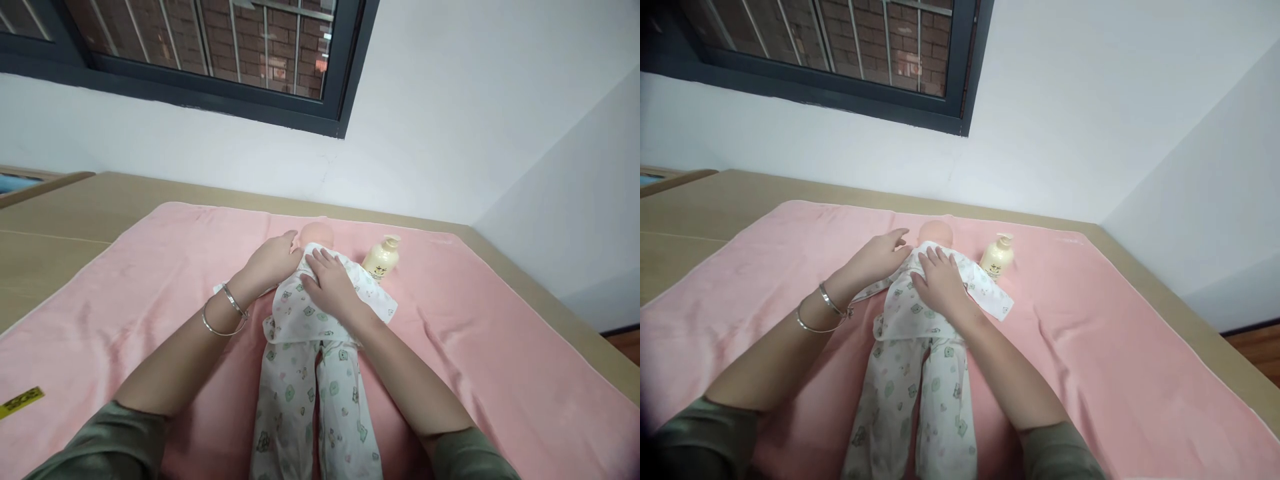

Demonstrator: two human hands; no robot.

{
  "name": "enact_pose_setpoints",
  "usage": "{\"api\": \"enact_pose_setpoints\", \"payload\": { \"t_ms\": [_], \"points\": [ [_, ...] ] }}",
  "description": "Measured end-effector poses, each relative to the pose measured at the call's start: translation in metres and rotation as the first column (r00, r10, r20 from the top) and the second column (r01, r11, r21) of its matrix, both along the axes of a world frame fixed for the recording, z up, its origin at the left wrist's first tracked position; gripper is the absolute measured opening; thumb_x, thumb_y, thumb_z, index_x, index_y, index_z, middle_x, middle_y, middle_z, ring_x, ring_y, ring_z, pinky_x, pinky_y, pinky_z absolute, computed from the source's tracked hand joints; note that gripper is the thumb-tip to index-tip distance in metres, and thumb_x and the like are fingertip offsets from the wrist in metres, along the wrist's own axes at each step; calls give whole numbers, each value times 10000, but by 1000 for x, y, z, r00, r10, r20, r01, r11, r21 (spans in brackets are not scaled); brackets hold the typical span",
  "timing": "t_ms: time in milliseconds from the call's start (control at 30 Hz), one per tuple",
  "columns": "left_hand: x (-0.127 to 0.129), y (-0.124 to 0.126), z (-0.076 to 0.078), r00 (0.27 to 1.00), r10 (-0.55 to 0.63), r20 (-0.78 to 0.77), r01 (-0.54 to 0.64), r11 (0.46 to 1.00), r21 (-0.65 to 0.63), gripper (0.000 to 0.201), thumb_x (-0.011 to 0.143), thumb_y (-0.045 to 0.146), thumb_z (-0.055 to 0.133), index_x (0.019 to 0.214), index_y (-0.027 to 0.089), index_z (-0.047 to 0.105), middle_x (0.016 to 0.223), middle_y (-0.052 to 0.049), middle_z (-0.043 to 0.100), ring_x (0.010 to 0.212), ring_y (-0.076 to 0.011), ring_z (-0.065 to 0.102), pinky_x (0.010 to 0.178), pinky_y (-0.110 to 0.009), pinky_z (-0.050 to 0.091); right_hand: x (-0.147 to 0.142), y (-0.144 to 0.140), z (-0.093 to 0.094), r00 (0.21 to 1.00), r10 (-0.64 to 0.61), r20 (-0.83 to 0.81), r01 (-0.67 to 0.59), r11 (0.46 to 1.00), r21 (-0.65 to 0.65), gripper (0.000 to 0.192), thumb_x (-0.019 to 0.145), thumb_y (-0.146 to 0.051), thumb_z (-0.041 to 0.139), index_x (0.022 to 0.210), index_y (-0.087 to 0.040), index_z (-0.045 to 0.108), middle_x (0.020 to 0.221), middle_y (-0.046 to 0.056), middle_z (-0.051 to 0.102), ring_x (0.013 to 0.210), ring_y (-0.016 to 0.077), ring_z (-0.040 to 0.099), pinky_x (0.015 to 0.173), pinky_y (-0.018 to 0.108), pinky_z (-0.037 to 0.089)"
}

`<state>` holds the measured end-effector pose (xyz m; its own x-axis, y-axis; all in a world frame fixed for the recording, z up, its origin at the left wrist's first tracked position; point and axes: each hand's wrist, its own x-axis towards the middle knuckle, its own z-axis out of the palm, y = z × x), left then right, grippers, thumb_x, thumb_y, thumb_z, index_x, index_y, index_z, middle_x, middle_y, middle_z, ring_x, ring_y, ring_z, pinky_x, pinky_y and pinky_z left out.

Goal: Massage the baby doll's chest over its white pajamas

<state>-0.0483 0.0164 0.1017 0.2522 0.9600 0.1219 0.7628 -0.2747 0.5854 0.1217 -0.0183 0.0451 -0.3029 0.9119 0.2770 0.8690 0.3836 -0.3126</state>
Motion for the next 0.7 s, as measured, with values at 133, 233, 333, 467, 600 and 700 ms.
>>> {"api": "enact_pose_setpoints", "payload": {
  "t_ms": [133, 233, 333, 467, 600, 700],
  "points": [
    [3, -4, 2, 982, 69, 173, -74, 997, 24, 796, 912, 367, 517, 1618, 156, 216, 1365, -181, 655, 1180, -305, 663, 964, -415, 508, -1, 0, -3, 998, 4, -67, 2, 996, 90, 533, 1018, -308, 433, 1513, -111, 463, 1611, 166, 410, 1536, 275, 311, 1262, 486, 240],
    [6, -7, -1, 938, 87, 337, -123, 988, 88, 798, 895, 358, 557, 1609, 191, 242, 1339, -147, 672, 1143, -285, 669, 1022, -447, 483, -2, -1, -5, 1000, 3, 12, -4, 998, 61, 525, 1021, -346, 459, 1501, -133, 483, 1623, 174, 385, 1555, 326, 252, 1252, 572, 210],
    [11, -13, -5, 879, 59, 474, -138, 981, 133, 760, 864, 341, 609, 1566, 218, 345, 1320, -125, 681, 1212, -294, 629, 1089, -492, 445, 2, -4, 7, 999, 23, 34, -25, 998, 49, 553, 1032, -380, 448, 1530, -140, 443, 1637, 179, 356, 1574, 343, 176, 1244, 623, 178],
    [24, -23, -3, 681, -14, 732, -41, 998, 57, 649, 846, 353, 651, 1458, 216, 486, 1304, -118, 677, 1307, -291, 579, 1170, -498, 394, 27, -14, 47, 994, -3, -108, 24, 981, 195, 553, 1018, -351, 428, 1539, -164, 433, 1655, 135, 336, 1581, 303, 168, 1265, 597, 146],
    [47, -32, 12, 260, 290, 921, 356, 858, -370, 582, 936, 444, 494, 1422, 123, 498, 1334, -215, 637, 1259, -320, 638, 1089, -494, 504, 69, -18, 80, 949, -149, -279, 219, 945, 242, 575, 978, -319, 442, 1528, -151, 455, 1660, 132, 326, 1569, 301, 218, 1269, 558, 203],
    [71, -28, 21, 158, 550, 820, 585, 617, -526, 651, 976, 464, 390, 1491, 66, 416, 1434, -283, 546, 1330, -339, 594, 1014, -448, 568, 97, -14, 86, 905, -243, -350, 314, 935, 163, 630, 918, -189, 413, 1541, -95, 425, 1661, 150, 313, 1562, 296, 244, 1265, 532, 247]
  ]
}}
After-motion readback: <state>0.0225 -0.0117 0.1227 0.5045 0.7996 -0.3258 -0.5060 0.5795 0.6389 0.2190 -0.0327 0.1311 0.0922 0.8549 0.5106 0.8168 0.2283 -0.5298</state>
